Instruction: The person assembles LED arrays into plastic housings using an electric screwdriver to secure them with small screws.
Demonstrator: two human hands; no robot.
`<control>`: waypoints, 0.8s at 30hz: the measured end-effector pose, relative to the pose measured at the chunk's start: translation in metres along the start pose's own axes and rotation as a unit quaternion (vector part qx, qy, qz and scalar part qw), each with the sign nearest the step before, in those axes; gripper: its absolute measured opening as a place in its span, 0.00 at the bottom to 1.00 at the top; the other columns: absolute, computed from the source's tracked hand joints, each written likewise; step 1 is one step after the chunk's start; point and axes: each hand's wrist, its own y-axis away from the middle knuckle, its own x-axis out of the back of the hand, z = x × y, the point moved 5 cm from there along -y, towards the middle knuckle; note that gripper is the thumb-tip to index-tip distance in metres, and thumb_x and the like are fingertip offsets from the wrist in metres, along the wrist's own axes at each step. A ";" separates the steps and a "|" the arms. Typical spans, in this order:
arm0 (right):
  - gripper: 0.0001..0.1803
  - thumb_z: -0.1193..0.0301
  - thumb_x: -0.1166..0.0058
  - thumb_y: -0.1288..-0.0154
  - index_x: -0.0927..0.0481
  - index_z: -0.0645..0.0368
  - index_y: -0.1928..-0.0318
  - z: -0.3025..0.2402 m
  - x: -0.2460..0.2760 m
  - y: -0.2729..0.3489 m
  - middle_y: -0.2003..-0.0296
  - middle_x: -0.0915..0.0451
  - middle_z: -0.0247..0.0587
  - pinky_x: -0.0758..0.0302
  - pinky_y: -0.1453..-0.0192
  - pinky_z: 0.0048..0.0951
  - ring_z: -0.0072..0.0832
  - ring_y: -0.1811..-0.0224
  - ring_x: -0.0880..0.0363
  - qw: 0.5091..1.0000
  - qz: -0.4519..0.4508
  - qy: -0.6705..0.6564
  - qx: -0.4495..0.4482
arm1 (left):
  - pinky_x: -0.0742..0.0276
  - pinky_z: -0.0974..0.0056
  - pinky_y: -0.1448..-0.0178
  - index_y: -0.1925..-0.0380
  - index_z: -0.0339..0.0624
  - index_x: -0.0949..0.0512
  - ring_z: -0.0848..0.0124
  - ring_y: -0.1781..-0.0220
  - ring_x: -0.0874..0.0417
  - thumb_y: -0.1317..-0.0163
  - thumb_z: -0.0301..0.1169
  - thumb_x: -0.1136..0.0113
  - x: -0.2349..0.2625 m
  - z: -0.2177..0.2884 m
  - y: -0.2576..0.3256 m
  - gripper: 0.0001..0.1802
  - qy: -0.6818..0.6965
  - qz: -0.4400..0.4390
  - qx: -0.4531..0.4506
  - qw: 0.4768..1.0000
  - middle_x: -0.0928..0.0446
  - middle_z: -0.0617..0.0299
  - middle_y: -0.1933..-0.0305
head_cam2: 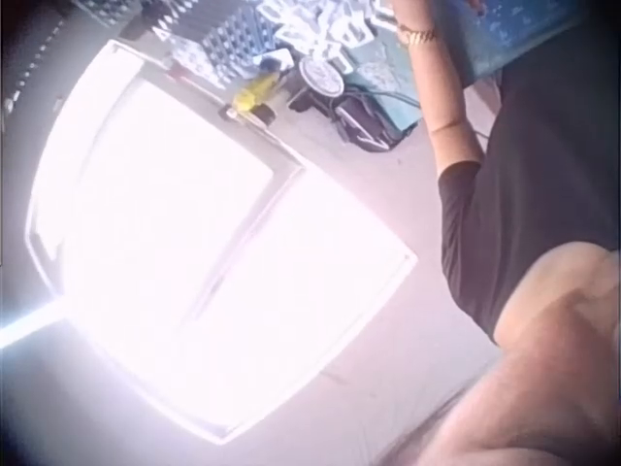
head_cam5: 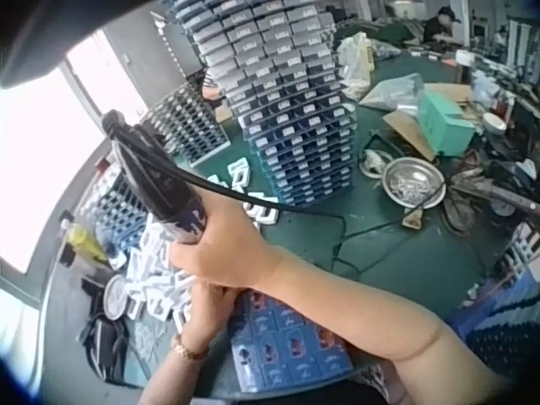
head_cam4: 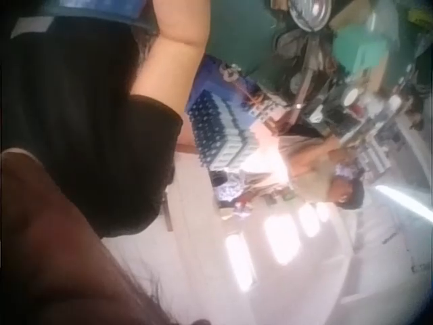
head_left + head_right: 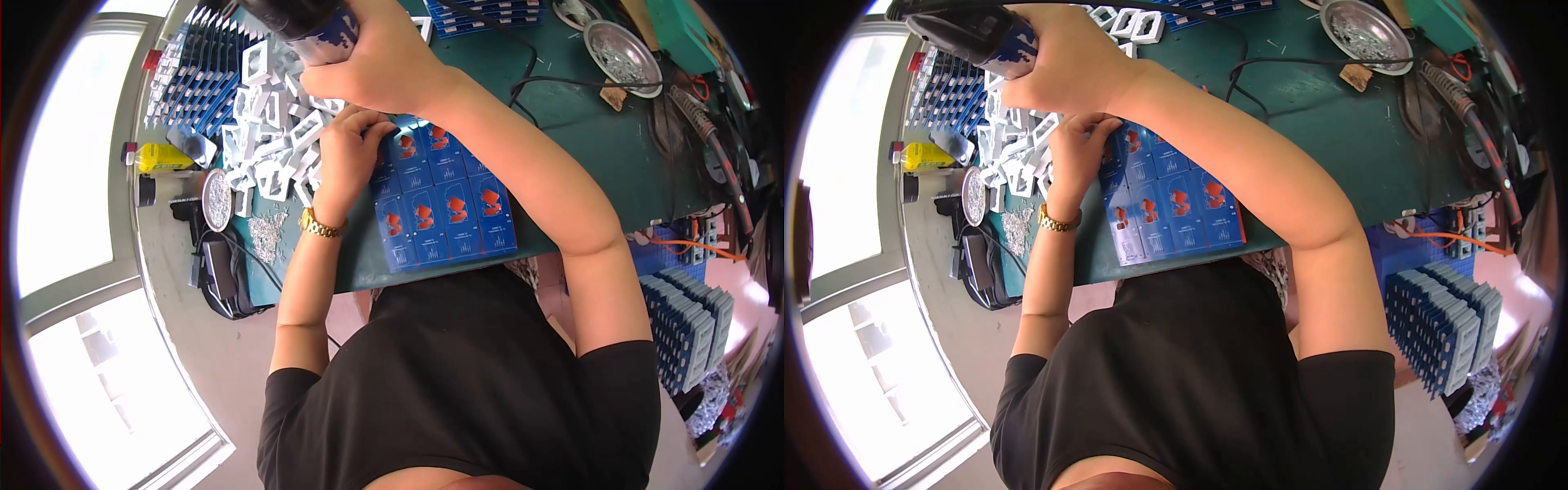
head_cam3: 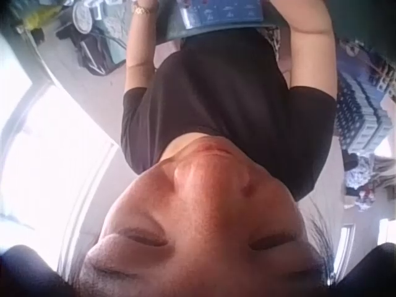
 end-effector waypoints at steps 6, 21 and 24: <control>0.31 0.77 0.47 0.53 0.26 0.61 0.42 -0.010 -0.006 0.000 0.67 0.21 0.35 0.30 0.64 0.21 0.19 0.71 0.29 0.976 -0.072 0.195 -0.072 | 0.22 0.63 0.64 0.72 0.37 0.18 0.60 0.70 0.18 0.49 0.24 0.34 0.000 0.000 0.002 0.04 -0.062 0.057 -0.101 0.991 0.19 0.57 0.68; 0.19 0.74 0.38 0.52 0.27 0.61 0.58 -0.003 -0.001 0.009 0.69 0.25 0.35 0.29 0.59 0.27 0.25 0.67 0.28 0.960 -0.099 0.241 0.106 | 0.24 0.66 0.72 0.71 0.34 0.18 0.67 0.78 0.18 0.47 0.22 0.36 0.009 -0.007 0.003 0.04 0.034 -0.008 -0.003 0.999 0.19 0.57 0.71; 0.19 0.74 0.38 0.52 0.27 0.61 0.58 0.004 0.000 0.011 0.68 0.25 0.36 0.28 0.57 0.29 0.26 0.67 0.27 0.996 -0.039 0.005 -0.082 | 0.26 0.68 0.76 0.71 0.32 0.18 0.71 0.82 0.20 0.47 0.22 0.36 0.010 -0.009 0.003 0.04 0.070 -0.029 0.064 0.995 0.19 0.57 0.73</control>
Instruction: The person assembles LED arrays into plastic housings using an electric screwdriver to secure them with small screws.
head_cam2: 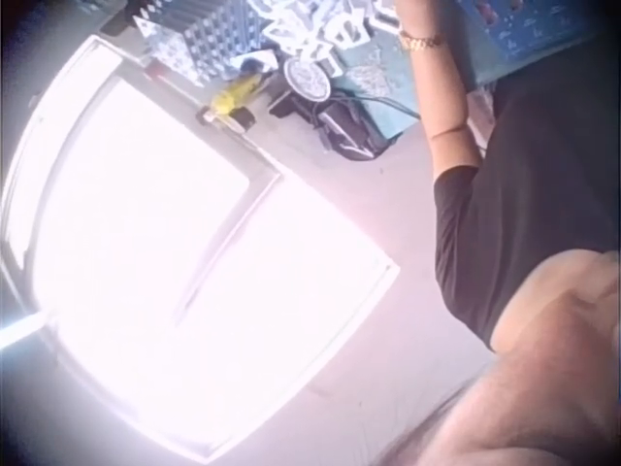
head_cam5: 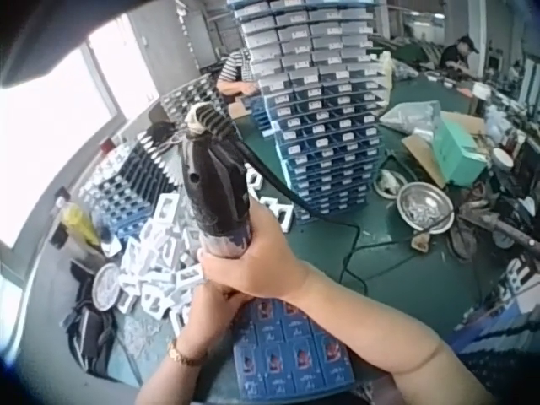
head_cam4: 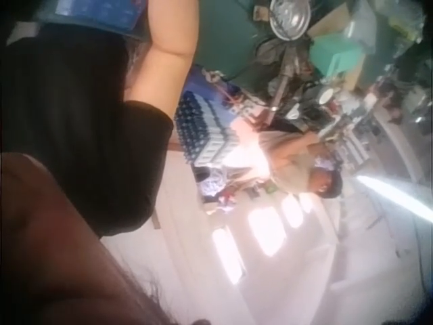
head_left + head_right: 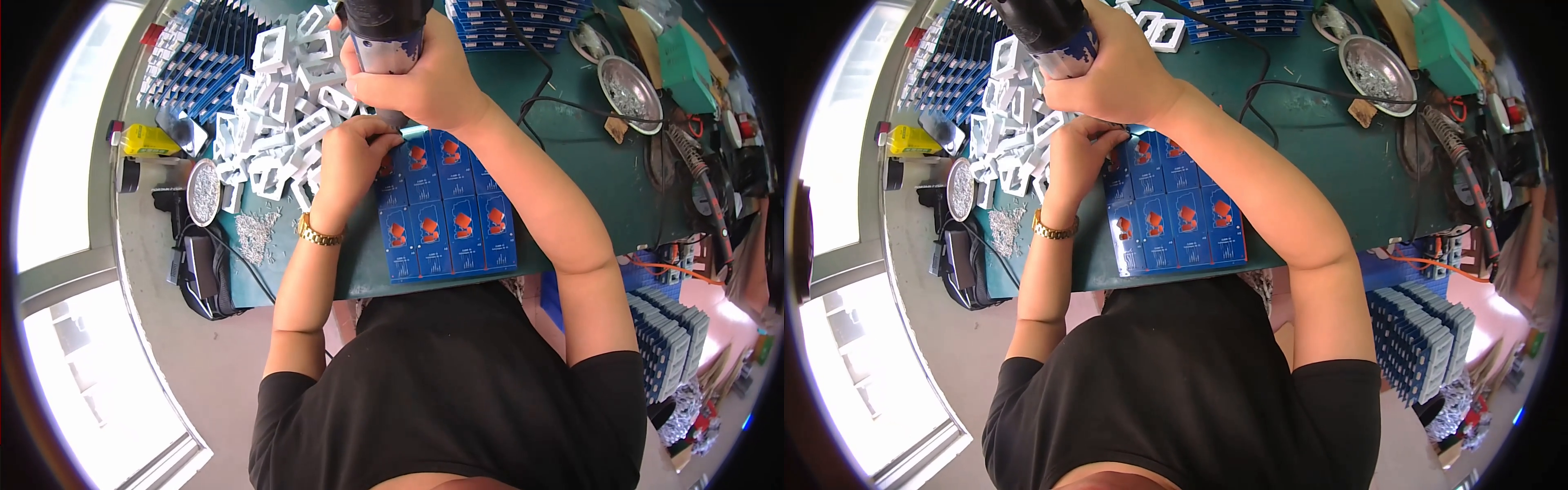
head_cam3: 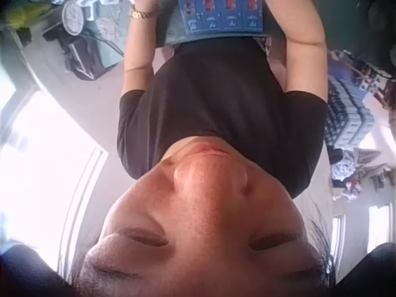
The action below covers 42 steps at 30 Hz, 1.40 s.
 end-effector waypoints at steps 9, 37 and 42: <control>0.18 0.76 0.38 0.52 0.21 0.61 0.56 0.019 -0.006 0.006 0.67 0.18 0.36 0.24 0.58 0.24 0.20 0.65 0.21 0.996 -0.081 0.012 0.023 | 0.26 0.68 0.77 0.71 0.33 0.17 0.72 0.83 0.20 0.46 0.22 0.36 -0.002 -0.003 -0.001 0.04 -0.026 0.013 -0.010 1.000 0.19 0.58 0.75; 0.21 0.76 0.37 0.55 0.21 0.60 0.55 0.025 -0.006 0.006 0.70 0.18 0.36 0.24 0.58 0.24 0.20 0.67 0.20 0.990 -0.126 -0.066 -0.026 | 0.26 0.65 0.75 0.72 0.38 0.17 0.68 0.83 0.20 0.46 0.25 0.35 -0.004 -0.001 0.004 0.03 -0.062 0.048 -0.050 0.996 0.21 0.57 0.78; 0.21 0.75 0.38 0.54 0.21 0.60 0.54 0.021 -0.011 0.007 0.69 0.18 0.35 0.24 0.56 0.24 0.20 0.66 0.20 0.993 -0.117 -0.005 0.015 | 0.25 0.61 0.73 0.74 0.39 0.18 0.61 0.81 0.20 0.46 0.28 0.35 -0.002 -0.009 0.003 0.04 -0.093 0.040 -0.073 0.992 0.21 0.54 0.79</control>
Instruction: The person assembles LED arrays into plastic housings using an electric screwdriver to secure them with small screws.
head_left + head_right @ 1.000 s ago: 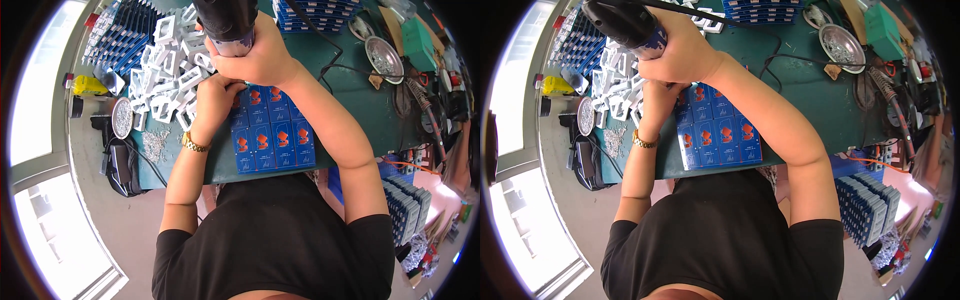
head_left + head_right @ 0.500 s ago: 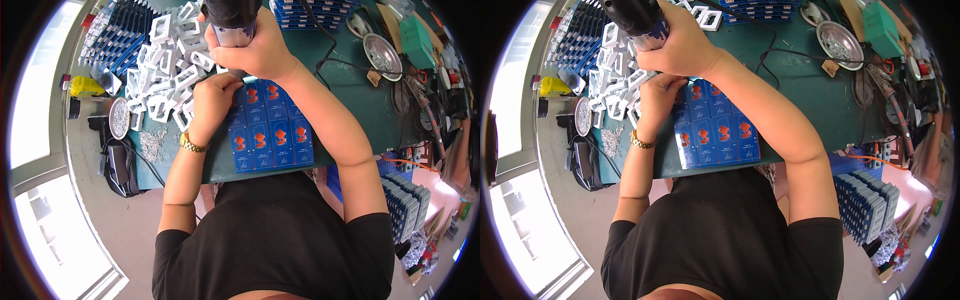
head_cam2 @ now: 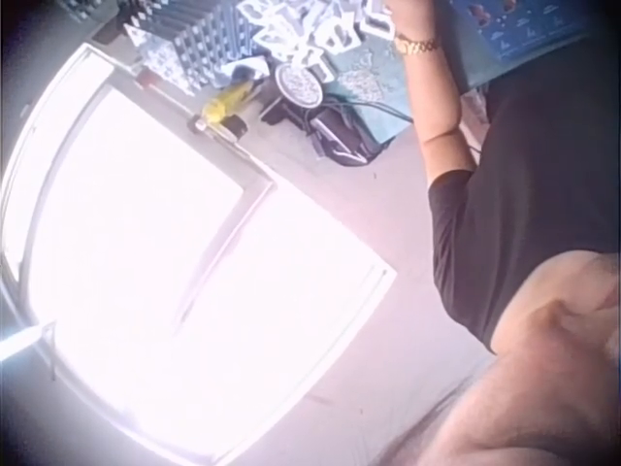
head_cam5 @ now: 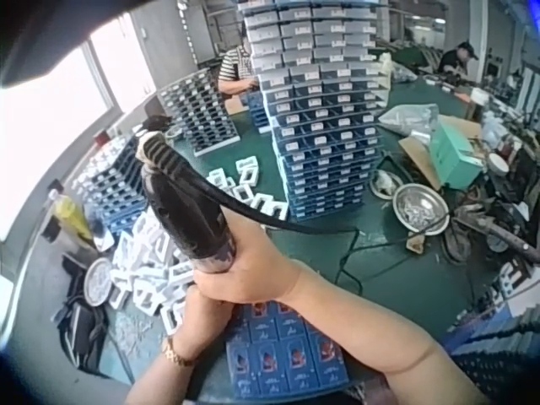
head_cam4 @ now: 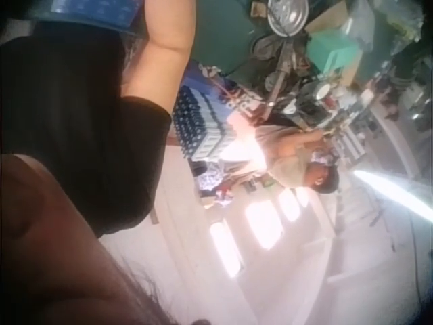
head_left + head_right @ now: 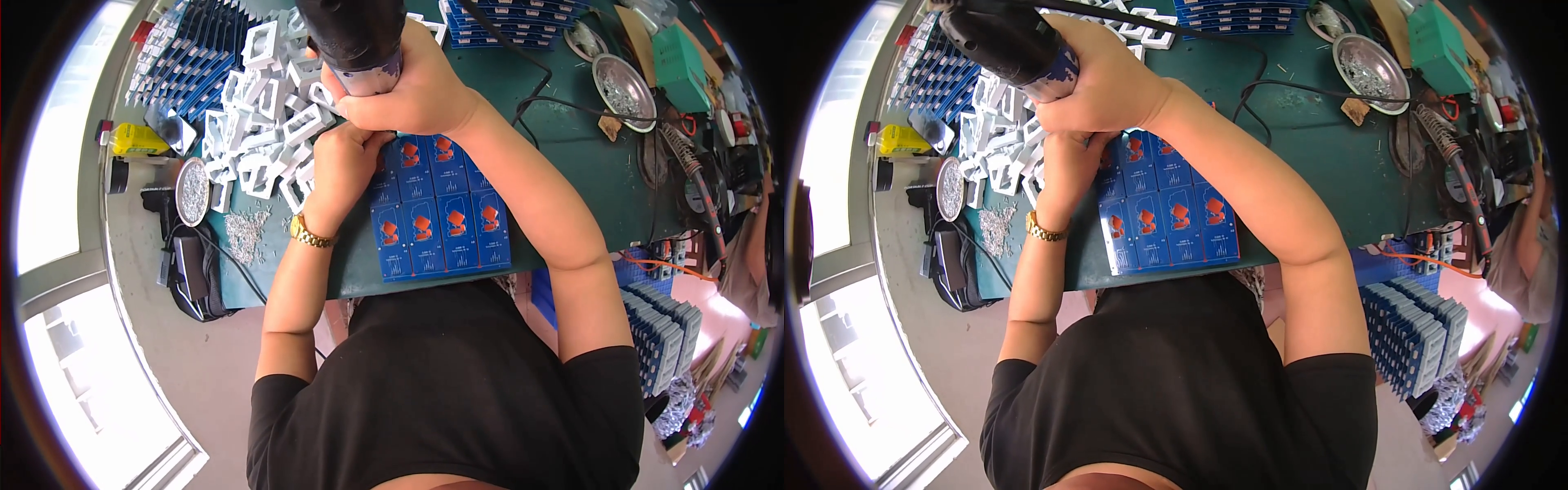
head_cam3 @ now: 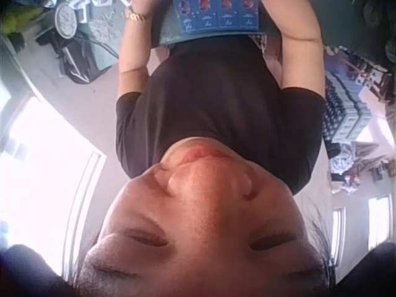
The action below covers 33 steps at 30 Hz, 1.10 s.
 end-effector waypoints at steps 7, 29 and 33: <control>0.18 0.75 0.37 0.56 0.22 0.58 0.59 -0.006 -0.011 0.001 0.69 0.19 0.35 0.25 0.58 0.27 0.25 0.68 0.21 0.998 -0.005 0.056 0.033 | 0.23 0.56 0.65 0.71 0.37 0.20 0.49 0.68 0.18 0.46 0.23 0.43 0.025 -0.021 -0.016 0.04 -0.060 0.045 -0.095 0.993 0.20 0.46 0.72; 0.27 0.76 0.40 0.65 0.21 0.62 0.55 0.018 0.015 -0.005 0.71 0.19 0.37 0.23 0.61 0.25 0.22 0.71 0.21 0.956 -0.058 -0.269 -0.104 | 0.22 0.60 0.65 0.70 0.46 0.17 0.61 0.67 0.17 0.49 0.27 0.37 0.017 -0.009 -0.018 0.06 -0.182 -0.037 -0.193 0.963 0.21 0.62 0.67; 0.30 0.83 0.38 0.62 0.30 0.62 0.52 -0.018 0.039 -0.019 0.73 0.23 0.38 0.25 0.68 0.25 0.24 0.75 0.24 0.938 0.005 -0.338 -0.081 | 0.23 0.63 0.65 0.68 0.48 0.16 0.64 0.68 0.18 0.50 0.24 0.39 0.021 -0.014 -0.007 0.09 -0.197 -0.021 -0.170 0.965 0.22 0.65 0.68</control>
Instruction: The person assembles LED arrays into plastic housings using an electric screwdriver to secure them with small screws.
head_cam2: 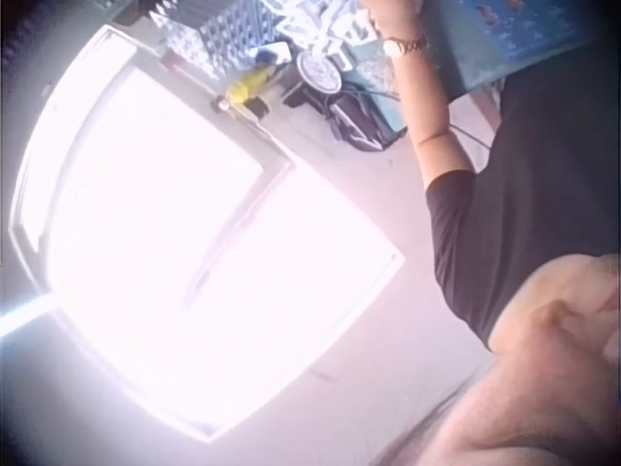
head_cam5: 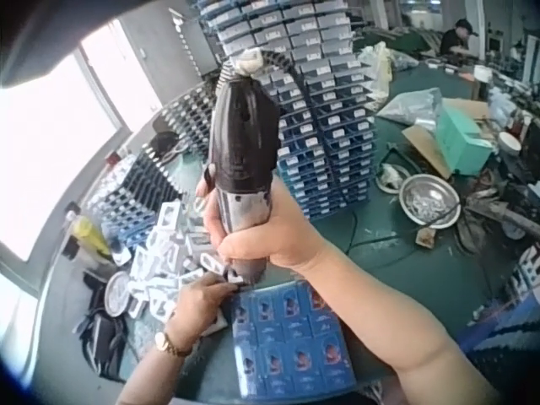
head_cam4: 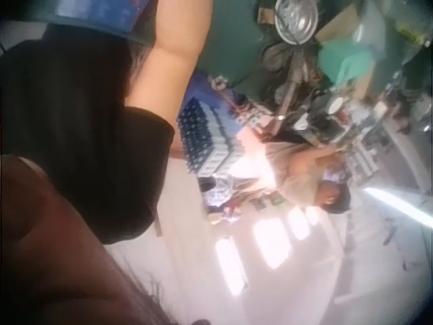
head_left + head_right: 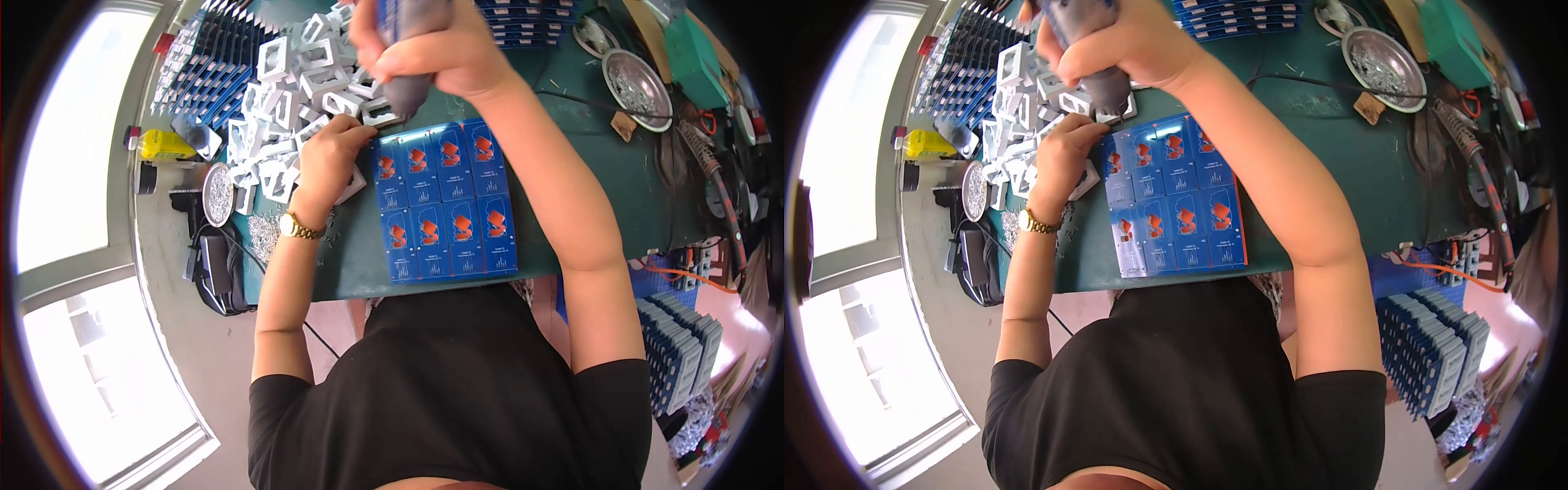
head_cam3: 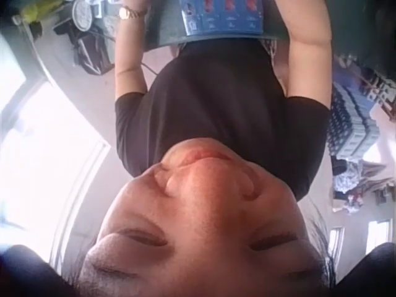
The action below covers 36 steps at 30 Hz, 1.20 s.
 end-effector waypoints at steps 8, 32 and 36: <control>0.27 0.80 0.41 0.55 0.33 0.61 0.51 -0.038 0.006 0.002 0.74 0.24 0.40 0.25 0.67 0.28 0.28 0.75 0.24 0.990 0.111 0.038 0.076 | 0.24 0.61 0.63 0.70 0.44 0.22 0.62 0.62 0.20 0.47 0.25 0.41 -0.005 0.008 -0.002 0.04 -0.045 -0.006 0.012 0.999 0.25 0.63 0.68; 0.28 0.79 0.41 0.53 0.34 0.65 0.49 -0.068 -0.046 0.010 0.75 0.25 0.40 0.25 0.68 0.27 0.27 0.77 0.25 0.944 0.167 0.232 0.162 | 0.25 0.57 0.60 0.66 0.38 0.24 0.55 0.64 0.20 0.41 0.22 0.45 -0.003 0.003 0.000 0.04 0.076 0.072 0.087 0.991 0.23 0.52 0.65; 0.28 0.81 0.39 0.53 0.34 0.67 0.50 -0.058 -0.051 0.014 0.74 0.23 0.38 0.25 0.66 0.24 0.24 0.75 0.23 0.933 0.143 0.298 0.142 | 0.24 0.59 0.61 0.65 0.36 0.21 0.55 0.66 0.19 0.44 0.23 0.40 -0.005 0.025 -0.016 0.06 0.223 0.085 0.044 0.970 0.21 0.51 0.66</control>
